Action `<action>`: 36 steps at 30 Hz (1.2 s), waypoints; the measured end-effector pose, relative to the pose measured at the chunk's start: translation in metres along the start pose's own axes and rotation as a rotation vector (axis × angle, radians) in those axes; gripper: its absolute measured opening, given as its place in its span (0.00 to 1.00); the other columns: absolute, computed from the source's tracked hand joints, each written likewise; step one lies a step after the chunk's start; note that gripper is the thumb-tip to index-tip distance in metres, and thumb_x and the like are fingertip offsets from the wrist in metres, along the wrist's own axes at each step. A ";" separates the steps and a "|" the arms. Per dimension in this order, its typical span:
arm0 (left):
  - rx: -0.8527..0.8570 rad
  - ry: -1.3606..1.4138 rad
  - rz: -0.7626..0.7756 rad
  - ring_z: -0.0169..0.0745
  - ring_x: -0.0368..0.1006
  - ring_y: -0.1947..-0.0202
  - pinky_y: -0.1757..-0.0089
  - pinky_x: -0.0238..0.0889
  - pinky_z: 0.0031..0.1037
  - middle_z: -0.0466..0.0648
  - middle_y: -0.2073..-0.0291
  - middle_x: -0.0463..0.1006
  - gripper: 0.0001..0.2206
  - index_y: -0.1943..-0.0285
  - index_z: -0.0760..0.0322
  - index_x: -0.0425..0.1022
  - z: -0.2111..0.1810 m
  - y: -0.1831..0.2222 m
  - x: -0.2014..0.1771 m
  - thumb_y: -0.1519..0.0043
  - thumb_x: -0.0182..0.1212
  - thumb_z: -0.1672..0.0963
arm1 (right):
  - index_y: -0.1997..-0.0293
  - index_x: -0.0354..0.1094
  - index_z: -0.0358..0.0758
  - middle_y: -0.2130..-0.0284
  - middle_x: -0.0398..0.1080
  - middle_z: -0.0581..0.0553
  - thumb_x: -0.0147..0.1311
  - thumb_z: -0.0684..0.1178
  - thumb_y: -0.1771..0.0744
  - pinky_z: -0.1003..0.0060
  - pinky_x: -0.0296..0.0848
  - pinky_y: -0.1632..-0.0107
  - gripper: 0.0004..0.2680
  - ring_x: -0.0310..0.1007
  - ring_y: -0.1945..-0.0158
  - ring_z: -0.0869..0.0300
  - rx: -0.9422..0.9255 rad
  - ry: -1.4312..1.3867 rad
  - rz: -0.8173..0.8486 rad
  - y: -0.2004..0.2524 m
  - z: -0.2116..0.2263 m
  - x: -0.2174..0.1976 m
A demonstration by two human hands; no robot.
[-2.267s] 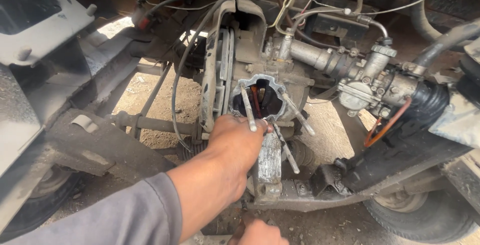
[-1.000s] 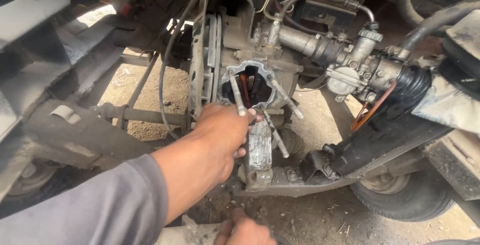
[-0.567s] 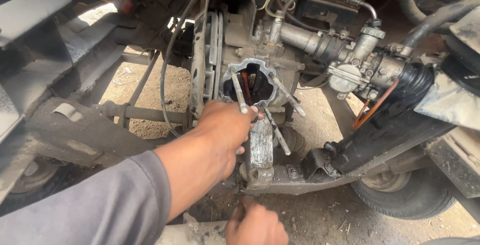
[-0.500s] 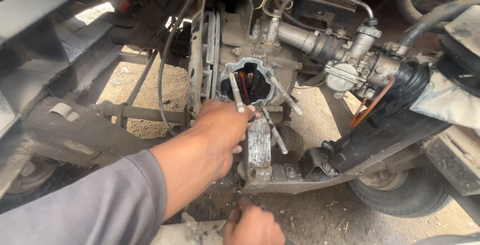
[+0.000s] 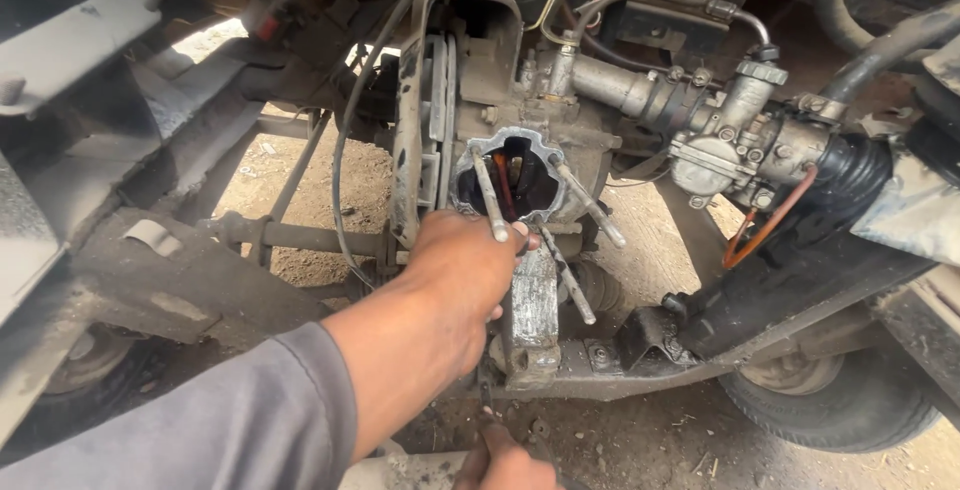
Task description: Inspecting and manipulating components inside an open engine block, including checking rods and internal mechanisms.
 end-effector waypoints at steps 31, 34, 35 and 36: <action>0.044 -0.083 0.018 0.36 0.66 0.66 0.63 0.61 0.31 0.45 0.67 0.78 0.10 0.63 0.64 0.82 0.000 0.003 0.002 0.37 0.60 0.54 | 0.43 0.79 0.49 0.62 0.84 0.45 0.52 0.38 0.38 0.69 0.75 0.48 0.19 0.84 0.55 0.63 0.117 -0.661 0.166 0.008 0.012 0.056; 0.022 -0.086 0.016 0.35 0.66 0.66 0.62 0.61 0.31 0.45 0.66 0.79 0.11 0.63 0.63 0.82 -0.001 0.011 0.001 0.35 0.61 0.53 | 0.48 0.75 0.39 0.65 0.81 0.35 0.54 0.44 0.37 0.62 0.76 0.51 0.13 0.80 0.59 0.52 0.279 -0.735 0.099 0.012 0.016 0.009; 0.029 -0.086 0.017 0.35 0.66 0.66 0.62 0.61 0.31 0.45 0.66 0.79 0.11 0.63 0.63 0.82 -0.004 0.011 0.002 0.35 0.61 0.53 | 0.48 0.75 0.39 0.65 0.81 0.35 0.54 0.44 0.37 0.62 0.76 0.51 0.13 0.80 0.59 0.52 0.274 -0.738 0.094 -0.012 -0.017 0.066; 0.020 -0.097 0.017 0.35 0.66 0.65 0.62 0.61 0.31 0.45 0.65 0.79 0.10 0.63 0.63 0.82 -0.006 0.011 0.002 0.35 0.61 0.53 | 0.47 0.74 0.35 0.60 0.81 0.33 0.54 0.46 0.35 0.59 0.76 0.48 0.13 0.82 0.53 0.53 -0.027 -0.841 -0.012 -0.030 -0.049 0.116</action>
Point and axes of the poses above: each hand's wrist, its own y-axis away from the middle knuckle, its own x-axis out of the palm, z = x × y, the point moved 3 cm from there along -y, towards the middle knuckle
